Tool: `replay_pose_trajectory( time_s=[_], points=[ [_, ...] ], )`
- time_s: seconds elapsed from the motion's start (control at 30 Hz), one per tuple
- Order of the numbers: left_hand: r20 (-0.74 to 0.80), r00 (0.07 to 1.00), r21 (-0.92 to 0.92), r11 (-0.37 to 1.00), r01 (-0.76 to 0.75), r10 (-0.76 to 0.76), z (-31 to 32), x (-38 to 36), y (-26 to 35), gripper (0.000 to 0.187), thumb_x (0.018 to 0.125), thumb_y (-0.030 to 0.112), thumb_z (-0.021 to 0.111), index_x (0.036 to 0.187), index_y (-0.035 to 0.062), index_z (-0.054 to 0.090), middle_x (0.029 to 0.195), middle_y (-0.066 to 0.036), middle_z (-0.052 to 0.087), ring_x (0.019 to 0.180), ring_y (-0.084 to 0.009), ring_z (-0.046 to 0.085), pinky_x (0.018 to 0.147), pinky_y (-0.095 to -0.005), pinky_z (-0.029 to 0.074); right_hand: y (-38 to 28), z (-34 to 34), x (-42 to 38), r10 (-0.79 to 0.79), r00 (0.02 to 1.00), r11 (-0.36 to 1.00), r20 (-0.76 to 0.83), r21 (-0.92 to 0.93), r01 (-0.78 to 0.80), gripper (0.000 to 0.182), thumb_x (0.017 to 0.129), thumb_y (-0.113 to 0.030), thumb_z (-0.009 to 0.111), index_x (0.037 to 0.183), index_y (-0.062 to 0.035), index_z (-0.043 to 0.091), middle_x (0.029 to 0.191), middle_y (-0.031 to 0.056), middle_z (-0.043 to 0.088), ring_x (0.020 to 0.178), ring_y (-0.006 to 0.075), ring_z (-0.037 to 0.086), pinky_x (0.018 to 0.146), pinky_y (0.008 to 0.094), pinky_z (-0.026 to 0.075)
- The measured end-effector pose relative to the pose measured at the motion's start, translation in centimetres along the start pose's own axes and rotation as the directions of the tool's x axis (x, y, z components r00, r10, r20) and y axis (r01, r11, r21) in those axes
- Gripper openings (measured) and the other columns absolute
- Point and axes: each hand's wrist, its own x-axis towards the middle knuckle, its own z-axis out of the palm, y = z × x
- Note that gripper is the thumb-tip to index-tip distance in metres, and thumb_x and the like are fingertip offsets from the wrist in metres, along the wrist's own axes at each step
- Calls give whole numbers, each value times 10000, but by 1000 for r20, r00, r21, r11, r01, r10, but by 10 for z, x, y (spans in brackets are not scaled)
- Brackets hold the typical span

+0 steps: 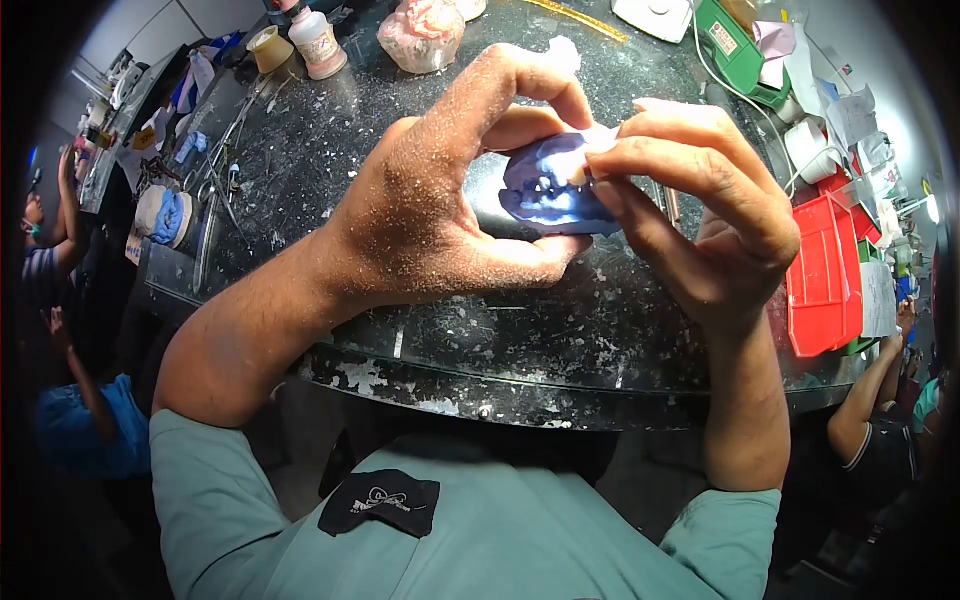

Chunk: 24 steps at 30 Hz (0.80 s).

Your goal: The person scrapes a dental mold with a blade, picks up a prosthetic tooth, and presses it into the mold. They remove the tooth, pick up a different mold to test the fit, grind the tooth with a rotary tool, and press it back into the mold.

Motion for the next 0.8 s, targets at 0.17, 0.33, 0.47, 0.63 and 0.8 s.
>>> replay_pose_trajectory(
  time_s=[0.17,0.33,0.47,0.63,0.8],
  points=[
    [8,1000,2,1000,-29,29,0,0,-2,713,670,-66,761,1266,33,381,1188,-96,555,1189,-213,581,1034,-335,424,1,1,-3,24,1000,999,0,49,-24,281,682,117,718,945,20,717,907,100,721,937,236,661,899,383,506],
    [-9,999,-38,998,-41,40,0,-1,0,735,670,-66,773,1278,31,372,1206,-110,549,1195,-222,576,1040,-342,421,7,-1,-6,77,997,969,9,235,-77,307,670,124,708,958,19,700,938,117,711,967,239,643,979,475,466],
    [17,998,5,998,-66,66,-2,-2,-1,746,666,-65,782,1280,29,369,1217,-107,540,1199,-224,572,1048,-347,416,8,1,-6,63,997,953,-49,300,-45,345,671,116,709,1003,26,678,955,127,703,958,248,639,1000,525,442],
    [24,998,14,998,-53,53,-2,-1,-1,743,664,-61,783,1277,24,372,1215,-103,535,1187,-218,579,1047,-341,420,10,0,-7,72,997,946,-18,318,-62,329,708,104,674,1031,39,663,975,138,698,973,253,631,1024,527,420],
    [-6,994,1,994,-108,108,-3,1,-2,735,653,-49,797,1263,26,392,1191,-93,535,1166,-199,592,1032,-318,436,12,-4,-8,116,993,939,1,327,-109,293,755,80,649,1047,50,659,985,149,692,1011,249,614,1029,490,418]
  ],
)
